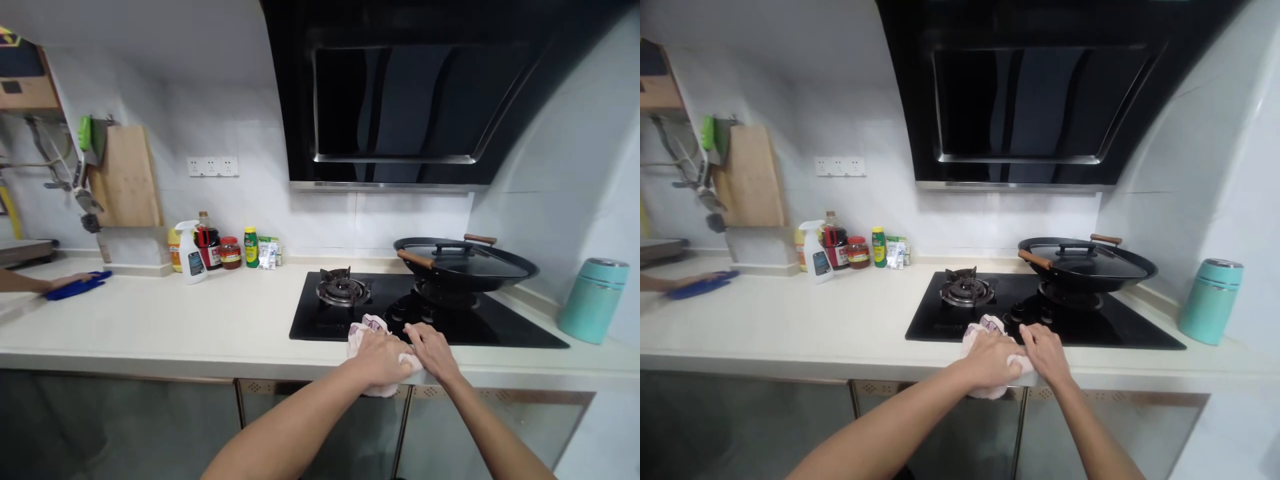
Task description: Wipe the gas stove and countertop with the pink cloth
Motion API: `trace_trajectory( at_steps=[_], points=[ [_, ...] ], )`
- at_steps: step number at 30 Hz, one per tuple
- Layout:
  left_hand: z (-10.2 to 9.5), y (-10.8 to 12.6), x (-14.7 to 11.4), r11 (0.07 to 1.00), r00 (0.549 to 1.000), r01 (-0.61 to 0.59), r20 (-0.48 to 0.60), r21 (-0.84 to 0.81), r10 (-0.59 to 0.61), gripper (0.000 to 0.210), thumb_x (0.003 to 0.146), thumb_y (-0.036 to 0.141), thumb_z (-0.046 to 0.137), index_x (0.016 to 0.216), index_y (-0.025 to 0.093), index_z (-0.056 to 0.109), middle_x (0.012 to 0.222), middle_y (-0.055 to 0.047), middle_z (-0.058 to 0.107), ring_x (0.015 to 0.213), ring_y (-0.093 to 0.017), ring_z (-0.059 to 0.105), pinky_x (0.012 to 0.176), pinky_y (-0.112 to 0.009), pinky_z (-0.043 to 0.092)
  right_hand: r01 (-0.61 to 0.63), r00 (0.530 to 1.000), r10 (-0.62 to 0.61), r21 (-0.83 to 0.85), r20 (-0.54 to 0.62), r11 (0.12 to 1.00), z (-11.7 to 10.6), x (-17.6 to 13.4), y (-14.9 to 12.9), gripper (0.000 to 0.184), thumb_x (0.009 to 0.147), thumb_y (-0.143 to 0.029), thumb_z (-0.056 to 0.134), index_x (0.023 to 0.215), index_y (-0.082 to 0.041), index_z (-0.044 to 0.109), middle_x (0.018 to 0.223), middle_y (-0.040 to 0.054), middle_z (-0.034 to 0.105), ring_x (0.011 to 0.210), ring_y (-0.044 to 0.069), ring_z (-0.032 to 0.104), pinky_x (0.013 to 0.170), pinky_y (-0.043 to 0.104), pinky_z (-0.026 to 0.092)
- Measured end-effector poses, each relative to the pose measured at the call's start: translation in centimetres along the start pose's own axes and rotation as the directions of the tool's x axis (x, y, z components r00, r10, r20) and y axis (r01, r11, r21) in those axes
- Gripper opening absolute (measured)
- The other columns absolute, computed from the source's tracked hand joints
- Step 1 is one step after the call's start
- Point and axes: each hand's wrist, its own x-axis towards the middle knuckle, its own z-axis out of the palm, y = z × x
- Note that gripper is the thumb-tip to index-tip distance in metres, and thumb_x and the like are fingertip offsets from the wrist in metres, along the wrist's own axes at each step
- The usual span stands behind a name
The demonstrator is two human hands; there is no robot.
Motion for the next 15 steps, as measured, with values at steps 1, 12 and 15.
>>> trace_trajectory(
  at_steps=[1, 12, 15],
  points=[
    [-0.2, -0.2, -0.1, 1.0, 1.0, 0.002, 0.003, -0.017, -0.002, 0.044, 0.088, 0.046, 0.052, 0.124, 0.029, 0.072, 0.125, -0.008, 0.074, 0.116, -0.035, 0.064, 0.101, -0.055, 0.045, -0.001, 1.0, 0.001, 0.007, 0.0, 1.0, -0.1, 0.0, 0.0, 0.058, 0.107, -0.053, 0.025, 0.093, -0.023, 0.073, 0.104, 0.0073, 0.074, 0.107, 0.024, 0.066, 0.097, 0.038, 0.046],
    [-4.2, -7.2, -9.5, 0.973, 0.971, 0.219, -0.08, -0.077, -0.225, 0.044, 0.083, 0.045, 0.064, 0.124, 0.03, 0.072, 0.13, -0.006, 0.072, 0.12, -0.031, 0.063, 0.106, -0.043, 0.044, -0.021, 0.998, 0.015, 0.091, 0.057, 0.996, -1.0, -0.1, -0.5, 0.051, 0.103, -0.055, 0.035, 0.091, -0.025, 0.074, 0.11, 0.0057, 0.074, 0.109, 0.024, 0.064, 0.1, 0.04, 0.045],
    [-6.4, -8.8, -13.0, 0.922, 0.918, 0.36, -0.12, -0.142, -0.377, 0.037, 0.09, 0.049, 0.056, 0.115, 0.029, 0.074, 0.123, -0.006, 0.075, 0.116, -0.032, 0.064, 0.098, -0.042, 0.047, -0.046, 0.998, 0.042, 0.094, 0.038, 0.995, -0.8, 0.0, -0.7, 0.049, 0.102, -0.055, 0.037, 0.088, -0.026, 0.074, 0.108, 0.005, 0.073, 0.108, 0.023, 0.064, 0.099, 0.039, 0.044]
  ],
)
